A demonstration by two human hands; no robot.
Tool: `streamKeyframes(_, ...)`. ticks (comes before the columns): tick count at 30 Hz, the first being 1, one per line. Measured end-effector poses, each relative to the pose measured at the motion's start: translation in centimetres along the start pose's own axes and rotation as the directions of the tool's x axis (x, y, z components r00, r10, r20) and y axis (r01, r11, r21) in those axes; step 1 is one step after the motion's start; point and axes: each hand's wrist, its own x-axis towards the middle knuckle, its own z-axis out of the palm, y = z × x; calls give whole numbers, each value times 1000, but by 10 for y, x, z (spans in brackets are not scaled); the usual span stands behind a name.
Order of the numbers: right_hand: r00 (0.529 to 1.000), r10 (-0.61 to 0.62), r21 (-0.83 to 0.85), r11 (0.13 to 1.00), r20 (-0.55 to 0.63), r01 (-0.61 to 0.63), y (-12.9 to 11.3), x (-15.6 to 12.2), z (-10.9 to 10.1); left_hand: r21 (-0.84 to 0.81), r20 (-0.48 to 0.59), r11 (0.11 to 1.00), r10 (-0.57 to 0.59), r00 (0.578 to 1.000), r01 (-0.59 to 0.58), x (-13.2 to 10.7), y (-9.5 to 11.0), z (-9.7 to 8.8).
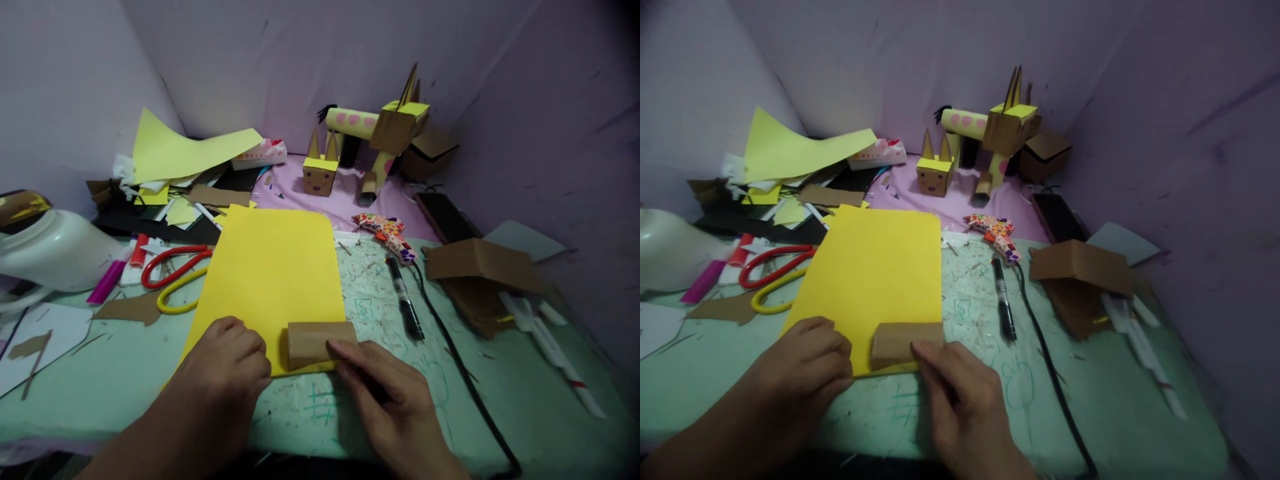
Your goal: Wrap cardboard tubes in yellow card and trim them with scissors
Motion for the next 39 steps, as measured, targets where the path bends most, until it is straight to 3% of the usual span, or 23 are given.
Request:
streamKeyframes(8, 999, 36, 9, 999, 18, -36, 1, -2, -3, -20, -2, 1000, -10, 1000, 10, 3, 0, -3)
streamKeyframes(12, 987, 160, 45, 986, -11, -159, 0, -2, -6, -23, 13, 1000, -9, 1000, 10, 0, -1, 0)
streamKeyframes(16, 954, 277, -9, 960, -119, -280, 6, 6, -19, -29, 27, 1000, 3, 1000, -2, -2, -2, 1)
streamKeyframes(18, 962, 249, -77, 963, -110, -258, 12, 15, -27, -28, 40, 1000, 9, 999, -8, -1, -3, 0)
streamKeyframes(22, 979, 136, -117, 986, 150, -119, 24, 34, -35, -15, 95, 1000, 10, 995, -8, 1, -3, -5)
streamKeyframes(25, 966, 66, -62, 997, 250, -52, 29, 42, -32, -16, 115, 1000, 5, 993, -3, 2, -2, -6)
streamKeyframes(32, 957, 47, -128, 992, 286, -10, 32, 44, -24, -19, 49, 999, -37, 998, 38, 0, -1, -3)
streamKeyframes(39, 959, 52, -176, 984, 279, -2, 26, 43, -22, -5, 137, 999, -52, 989, 53, -1, -2, -7)
